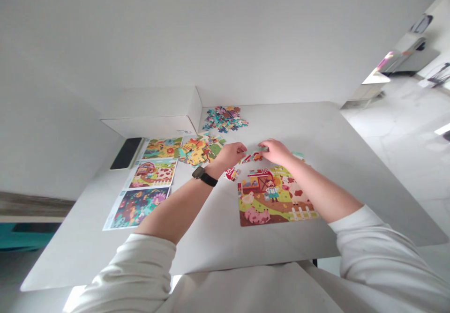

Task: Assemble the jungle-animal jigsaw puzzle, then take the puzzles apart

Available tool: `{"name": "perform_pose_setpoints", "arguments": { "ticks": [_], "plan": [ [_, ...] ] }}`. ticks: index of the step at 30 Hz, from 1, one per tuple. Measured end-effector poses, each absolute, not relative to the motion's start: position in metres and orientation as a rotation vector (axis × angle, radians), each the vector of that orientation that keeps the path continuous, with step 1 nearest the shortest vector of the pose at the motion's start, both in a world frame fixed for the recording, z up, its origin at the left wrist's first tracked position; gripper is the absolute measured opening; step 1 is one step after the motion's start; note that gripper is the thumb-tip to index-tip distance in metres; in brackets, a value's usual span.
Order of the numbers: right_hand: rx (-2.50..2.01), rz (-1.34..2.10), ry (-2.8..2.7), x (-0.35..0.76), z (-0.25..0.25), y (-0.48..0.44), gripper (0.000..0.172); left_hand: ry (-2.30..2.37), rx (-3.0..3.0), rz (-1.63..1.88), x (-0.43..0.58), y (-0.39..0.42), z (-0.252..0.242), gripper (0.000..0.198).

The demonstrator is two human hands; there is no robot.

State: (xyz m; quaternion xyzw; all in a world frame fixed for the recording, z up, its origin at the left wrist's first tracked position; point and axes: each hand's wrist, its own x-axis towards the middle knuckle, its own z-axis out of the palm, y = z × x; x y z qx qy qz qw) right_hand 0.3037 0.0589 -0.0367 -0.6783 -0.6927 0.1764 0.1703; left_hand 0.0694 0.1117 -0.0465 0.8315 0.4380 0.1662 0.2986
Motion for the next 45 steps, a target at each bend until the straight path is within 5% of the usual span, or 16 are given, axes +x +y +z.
{"name": "perform_pose_setpoints", "arguments": {
  "ticks": [6,12,21,26,32,35,45],
  "plan": [
    [-1.853,0.502,-2.240,0.305,-0.022,0.031,0.020,1.231,2.559,0.136,0.046,0.099,-0.029,0.029],
    [-1.782,0.585,-2.583,0.292,-0.020,0.009,0.042,1.210,2.619,-0.102,0.026,0.065,-0.028,0.039],
    [-1.684,0.801,-2.455,0.298,-0.021,0.021,0.026,1.150,2.380,0.246,0.042,0.077,-0.019,0.021],
    [-1.603,1.132,-2.334,0.314,-0.020,0.025,0.011,1.075,2.454,0.515,0.060,0.081,-0.018,0.027],
    [-1.484,1.303,-2.135,0.325,-0.027,0.023,0.025,0.778,2.296,0.209,0.072,0.056,-0.027,0.016],
    [-1.457,1.261,-2.128,0.332,-0.028,0.020,0.039,0.780,2.243,0.277,0.073,0.051,-0.031,0.011],
    [-1.447,1.378,-2.038,0.344,-0.034,0.013,0.047,0.928,1.998,0.399,0.079,0.061,-0.045,0.015]
  ]
}}
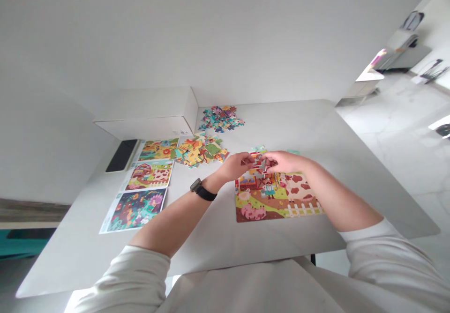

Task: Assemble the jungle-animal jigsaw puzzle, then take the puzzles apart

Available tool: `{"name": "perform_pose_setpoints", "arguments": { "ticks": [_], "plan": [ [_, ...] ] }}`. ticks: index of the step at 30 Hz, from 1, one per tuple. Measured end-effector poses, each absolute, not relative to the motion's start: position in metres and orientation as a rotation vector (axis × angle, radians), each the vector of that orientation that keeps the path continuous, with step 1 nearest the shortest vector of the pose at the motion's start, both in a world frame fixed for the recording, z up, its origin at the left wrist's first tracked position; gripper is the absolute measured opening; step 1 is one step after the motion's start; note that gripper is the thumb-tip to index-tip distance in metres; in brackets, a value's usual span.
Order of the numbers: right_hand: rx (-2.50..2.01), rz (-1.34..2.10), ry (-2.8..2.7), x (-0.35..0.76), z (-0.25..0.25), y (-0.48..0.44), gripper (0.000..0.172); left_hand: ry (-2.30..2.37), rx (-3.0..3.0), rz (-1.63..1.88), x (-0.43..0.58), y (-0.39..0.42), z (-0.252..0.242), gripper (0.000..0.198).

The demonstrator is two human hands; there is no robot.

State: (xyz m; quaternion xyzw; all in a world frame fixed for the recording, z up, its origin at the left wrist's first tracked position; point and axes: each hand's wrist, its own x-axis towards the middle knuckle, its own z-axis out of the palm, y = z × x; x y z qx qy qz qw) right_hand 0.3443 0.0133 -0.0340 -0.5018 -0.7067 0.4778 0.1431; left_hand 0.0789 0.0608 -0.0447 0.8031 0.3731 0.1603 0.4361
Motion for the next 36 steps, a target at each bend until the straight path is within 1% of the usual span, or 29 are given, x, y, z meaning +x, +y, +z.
{"name": "perform_pose_setpoints", "arguments": {
  "ticks": [3,6,8,12,14,17,20,22,25,26,29,32,34,36],
  "plan": [
    [-1.383,1.387,-1.942,0.342,-0.035,0.014,0.045,1.063,2.206,0.531,0.079,0.060,-0.043,0.019],
    [-1.310,1.376,-1.755,0.336,-0.034,0.018,0.044,1.027,2.339,0.643,0.084,0.055,-0.040,0.033],
    [-1.316,1.326,-1.667,0.331,-0.034,0.021,0.041,0.923,2.193,0.581,0.091,0.053,-0.039,0.036],
    [-1.374,1.210,-1.669,0.330,-0.034,0.030,0.037,0.876,1.819,0.495,0.100,0.059,-0.042,0.032],
    [-1.481,1.032,-1.715,0.341,-0.032,0.034,0.038,0.979,1.852,0.495,0.097,0.067,-0.044,0.030],
    [-1.782,0.732,-1.829,0.365,-0.031,0.038,0.045,1.240,2.172,0.433,0.083,0.078,-0.045,0.029],
    [-1.977,0.619,-2.078,0.384,-0.033,0.038,0.049,1.356,2.475,0.425,0.076,0.081,-0.044,0.039],
    [-1.996,0.571,-2.237,0.388,-0.034,0.037,0.045,1.305,2.556,0.433,0.082,0.079,-0.044,0.041],
    [-1.970,0.538,-2.350,0.384,-0.034,0.035,0.032,1.145,2.602,0.416,0.105,0.074,-0.043,0.035],
    [-1.963,0.543,-2.361,0.381,-0.033,0.034,0.031,1.096,2.617,0.406,0.115,0.071,-0.043,0.034],
    [-1.930,0.604,-2.324,0.377,-0.028,0.033,0.029,0.962,2.649,0.372,0.145,0.066,-0.043,0.034],
    [-1.877,0.666,-2.191,0.381,-0.024,0.032,0.021,0.894,2.611,0.295,0.168,0.066,-0.042,0.033],
    [-1.895,0.618,-2.117,0.387,-0.024,0.029,0.019,0.918,2.541,0.238,0.176,0.070,-0.041,0.031],
    [-1.955,0.556,-2.130,0.394,-0.025,0.026,0.020,0.999,2.514,0.243,0.179,0.075,-0.039,0.031]
  ]
}}
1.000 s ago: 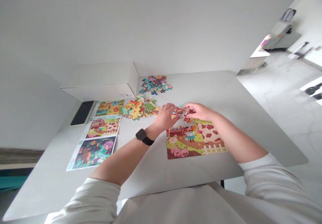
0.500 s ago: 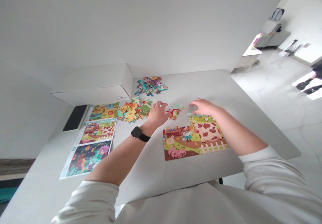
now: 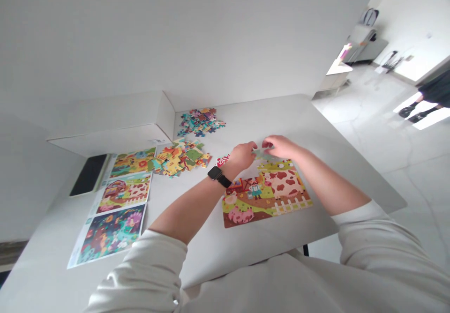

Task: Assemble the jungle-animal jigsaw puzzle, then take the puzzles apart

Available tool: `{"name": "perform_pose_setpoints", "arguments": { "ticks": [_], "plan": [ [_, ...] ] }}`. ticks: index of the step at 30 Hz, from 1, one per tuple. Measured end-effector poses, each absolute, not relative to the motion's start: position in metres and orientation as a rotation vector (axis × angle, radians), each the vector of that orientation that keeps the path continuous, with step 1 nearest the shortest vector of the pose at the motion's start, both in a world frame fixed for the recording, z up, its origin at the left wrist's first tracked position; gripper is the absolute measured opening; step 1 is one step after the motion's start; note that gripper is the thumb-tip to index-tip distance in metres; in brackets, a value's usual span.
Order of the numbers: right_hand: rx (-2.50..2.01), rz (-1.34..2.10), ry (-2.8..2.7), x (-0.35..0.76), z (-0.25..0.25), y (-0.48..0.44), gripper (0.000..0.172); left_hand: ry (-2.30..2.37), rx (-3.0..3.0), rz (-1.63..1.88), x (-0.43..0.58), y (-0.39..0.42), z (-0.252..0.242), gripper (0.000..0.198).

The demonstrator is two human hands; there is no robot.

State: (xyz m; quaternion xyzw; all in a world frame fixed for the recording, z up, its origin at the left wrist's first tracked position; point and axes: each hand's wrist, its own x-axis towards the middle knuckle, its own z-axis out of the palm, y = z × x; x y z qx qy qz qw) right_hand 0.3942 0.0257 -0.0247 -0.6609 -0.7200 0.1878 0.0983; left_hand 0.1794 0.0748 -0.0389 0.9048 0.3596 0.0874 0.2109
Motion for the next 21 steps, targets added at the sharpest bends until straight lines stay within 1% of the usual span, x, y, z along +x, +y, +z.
{"name": "perform_pose_setpoints", "arguments": {
  "ticks": [3,5,8,11,14,16,18,21],
  "plan": [
    [-2.005,0.548,-2.279,0.400,-0.027,0.021,0.029,1.204,2.592,0.372,0.176,0.076,-0.035,0.039],
    [-2.002,0.525,-2.360,0.400,-0.029,0.019,0.031,1.244,2.658,0.407,0.172,0.071,-0.031,0.043],
    [-2.052,0.398,-2.321,0.396,-0.030,0.020,0.023,1.052,2.732,0.256,0.169,0.055,-0.029,0.037],
    [-2.101,0.309,-2.192,0.394,-0.028,0.019,0.019,0.909,2.759,0.066,0.173,0.037,-0.029,0.045],
    [-2.117,0.407,-2.166,0.397,-0.023,0.007,0.017,0.905,2.764,-0.039,0.180,0.026,-0.030,0.054],
    [-2.129,0.520,-2.234,0.400,-0.022,-0.007,0.024,0.918,2.743,-0.061,0.184,0.024,-0.030,0.054],
    [-2.135,0.599,-2.316,0.402,-0.021,-0.020,0.038,0.909,2.711,-0.059,0.187,0.025,-0.028,0.051],
    [-2.162,0.580,-2.352,0.403,-0.022,-0.032,0.051,0.896,2.625,-0.066,0.191,0.029,-0.026,0.041]
  ]
}}
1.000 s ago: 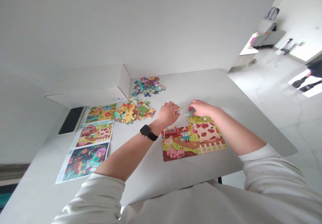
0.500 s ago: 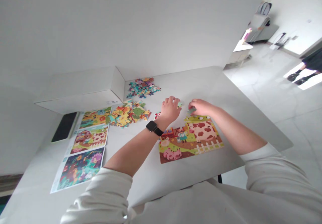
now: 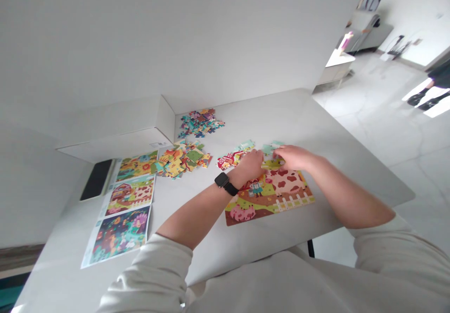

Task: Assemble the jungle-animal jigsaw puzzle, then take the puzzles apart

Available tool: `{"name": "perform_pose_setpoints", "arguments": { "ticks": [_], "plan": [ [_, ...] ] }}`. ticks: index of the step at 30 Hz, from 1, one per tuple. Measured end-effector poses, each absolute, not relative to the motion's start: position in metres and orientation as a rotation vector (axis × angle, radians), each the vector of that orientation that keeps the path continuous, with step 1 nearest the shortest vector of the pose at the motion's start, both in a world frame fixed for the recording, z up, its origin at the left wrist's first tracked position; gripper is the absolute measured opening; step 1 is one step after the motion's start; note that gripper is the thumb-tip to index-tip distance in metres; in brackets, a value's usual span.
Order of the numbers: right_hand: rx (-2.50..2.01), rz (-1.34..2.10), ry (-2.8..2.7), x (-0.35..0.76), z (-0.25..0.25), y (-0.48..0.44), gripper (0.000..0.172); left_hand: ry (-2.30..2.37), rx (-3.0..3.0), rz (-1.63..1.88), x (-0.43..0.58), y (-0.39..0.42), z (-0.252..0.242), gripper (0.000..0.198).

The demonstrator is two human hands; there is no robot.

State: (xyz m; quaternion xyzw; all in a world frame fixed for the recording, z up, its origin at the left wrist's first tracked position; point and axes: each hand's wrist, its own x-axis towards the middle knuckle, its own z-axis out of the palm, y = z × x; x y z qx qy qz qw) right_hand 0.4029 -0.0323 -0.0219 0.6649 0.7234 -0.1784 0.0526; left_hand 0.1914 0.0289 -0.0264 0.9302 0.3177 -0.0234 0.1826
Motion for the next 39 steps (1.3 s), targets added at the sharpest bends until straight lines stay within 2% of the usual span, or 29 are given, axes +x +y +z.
{"name": "perform_pose_setpoints", "arguments": {
  "ticks": [2,7,11,15,19,23,26,29,34,39],
  "plan": [
    [2.020,-0.511,2.201,0.404,-0.022,-0.034,0.050,0.906,2.540,-0.043,0.193,0.032,-0.026,0.035],
    [1.994,-0.571,2.266,0.415,-0.021,-0.030,0.029,0.886,2.391,0.296,0.187,0.041,-0.027,0.019],
    [1.995,-0.864,2.365,0.430,-0.020,-0.028,0.020,0.975,2.448,0.524,0.173,0.048,-0.031,0.021],
    [2.023,-1.220,2.309,0.438,-0.023,-0.025,0.033,0.850,2.521,0.565,0.173,0.040,-0.036,0.029],
    [2.102,-1.360,2.308,0.440,-0.027,-0.027,0.040,0.701,2.405,0.374,0.191,0.024,-0.041,0.020],
    [2.140,-1.367,2.301,0.445,-0.026,-0.039,0.049,0.696,2.384,0.404,0.204,0.015,-0.044,0.010],
    [2.173,-1.265,2.261,0.449,-0.023,-0.048,0.039,0.642,2.320,0.449,0.206,0.015,-0.045,0.010],
    [2.215,-1.112,2.283,0.450,-0.022,-0.052,0.031,0.782,2.156,0.447,0.205,0.017,-0.044,0.011],
    [2.338,-1.200,2.360,0.447,-0.022,-0.052,0.043,0.729,2.159,0.538,0.201,0.016,-0.039,0.009],
    [2.465,-1.317,2.399,0.441,-0.024,-0.048,0.049,0.871,1.952,0.604,0.195,0.027,-0.039,0.009]
  ]
}}
